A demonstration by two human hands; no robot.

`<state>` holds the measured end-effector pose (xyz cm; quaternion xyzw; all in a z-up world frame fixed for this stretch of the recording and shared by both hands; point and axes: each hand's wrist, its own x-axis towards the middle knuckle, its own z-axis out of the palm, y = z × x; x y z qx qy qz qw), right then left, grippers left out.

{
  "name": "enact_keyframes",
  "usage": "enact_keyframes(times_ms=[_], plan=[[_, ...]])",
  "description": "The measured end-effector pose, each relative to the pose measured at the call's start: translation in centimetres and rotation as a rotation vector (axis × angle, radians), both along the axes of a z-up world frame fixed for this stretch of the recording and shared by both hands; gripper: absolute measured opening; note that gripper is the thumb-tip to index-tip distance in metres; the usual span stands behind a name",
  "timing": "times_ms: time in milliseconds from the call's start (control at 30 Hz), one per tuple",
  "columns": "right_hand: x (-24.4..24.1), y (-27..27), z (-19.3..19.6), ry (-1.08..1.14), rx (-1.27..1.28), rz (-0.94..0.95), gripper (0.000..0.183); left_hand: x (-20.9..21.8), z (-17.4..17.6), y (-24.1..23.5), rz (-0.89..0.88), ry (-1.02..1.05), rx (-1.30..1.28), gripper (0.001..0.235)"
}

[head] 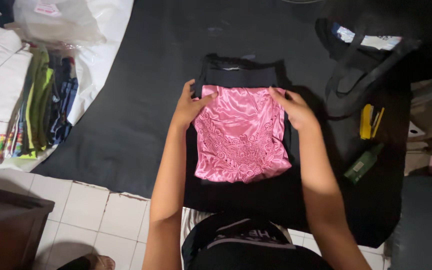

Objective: The person packs a wrapped bundle of clothes into a black tote bag, labels it with a marker, and staples the label to the bundle. They then fold a pink garment and spray a stack of white shirts with a green bottle.

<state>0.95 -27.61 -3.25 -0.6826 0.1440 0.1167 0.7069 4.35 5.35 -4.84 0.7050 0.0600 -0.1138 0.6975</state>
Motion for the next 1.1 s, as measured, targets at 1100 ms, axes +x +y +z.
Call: enact_keyframes(times_ms=[1100], plan=[[3.4,2.7,0.0,-0.556,-0.768,0.105,0.047,-0.7,3.4,-6.6,-0.150,-0.677,0.732,0.052]])
